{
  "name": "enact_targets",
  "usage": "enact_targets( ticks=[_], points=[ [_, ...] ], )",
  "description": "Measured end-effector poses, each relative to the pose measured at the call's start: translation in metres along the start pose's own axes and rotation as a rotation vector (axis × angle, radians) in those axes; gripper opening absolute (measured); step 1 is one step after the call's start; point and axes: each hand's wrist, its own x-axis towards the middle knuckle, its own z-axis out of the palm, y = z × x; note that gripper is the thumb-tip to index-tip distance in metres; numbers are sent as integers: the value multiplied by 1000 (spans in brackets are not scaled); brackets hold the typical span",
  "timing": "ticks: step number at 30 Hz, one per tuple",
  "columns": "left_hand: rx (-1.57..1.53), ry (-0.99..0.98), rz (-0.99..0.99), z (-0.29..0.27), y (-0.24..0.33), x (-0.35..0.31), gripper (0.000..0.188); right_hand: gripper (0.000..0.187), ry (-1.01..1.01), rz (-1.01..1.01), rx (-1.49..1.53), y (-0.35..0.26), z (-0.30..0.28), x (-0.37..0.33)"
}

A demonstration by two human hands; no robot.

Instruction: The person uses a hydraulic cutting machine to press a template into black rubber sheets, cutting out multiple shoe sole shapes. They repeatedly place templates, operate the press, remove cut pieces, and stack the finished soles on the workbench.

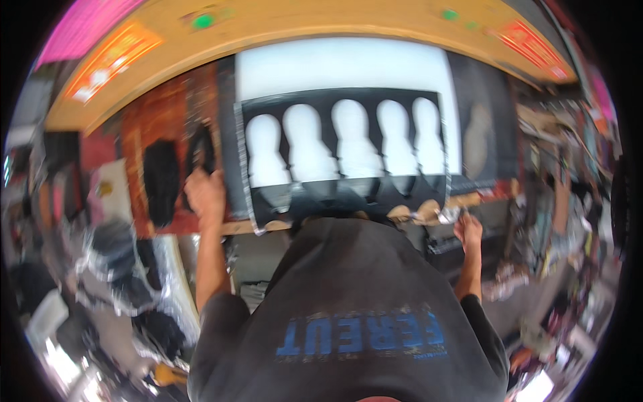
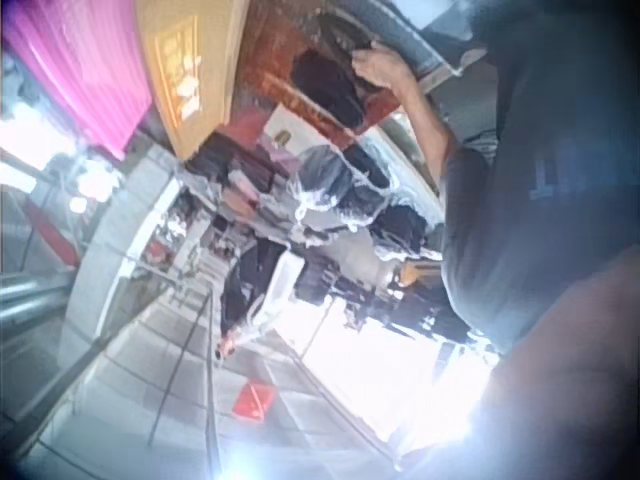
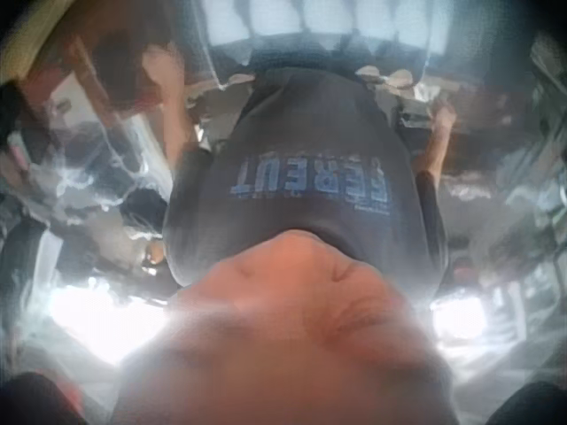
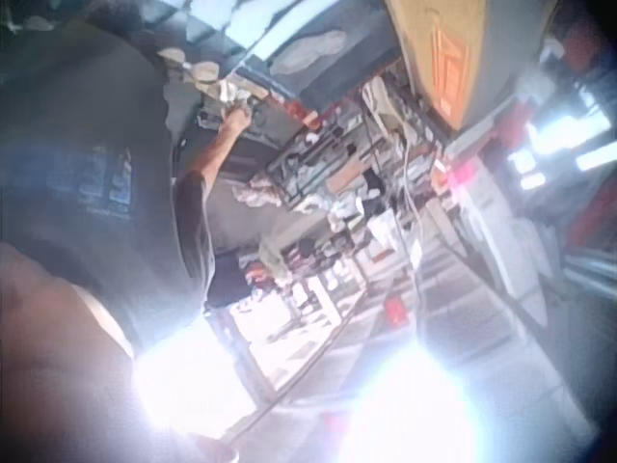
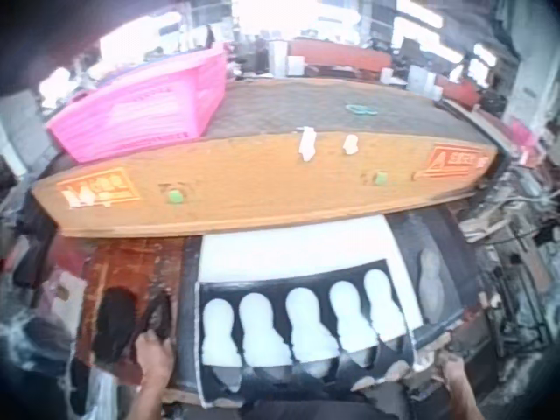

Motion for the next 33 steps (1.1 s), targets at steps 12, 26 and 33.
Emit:
enact_targets(
  ticks=[12,26,33],
  points=[
    [-1255,-569,-389,-8,50,-101,36,89,-98,-364,-170,-115,157,-95],
    [-935,-1133,596,-90,161,-160,32,35,-50,-237,37,49,-48,-180],
    [-692,-1313,1545,-186,361,-333,28,44,515,-240,149,179,-336,-396]
  ],
)
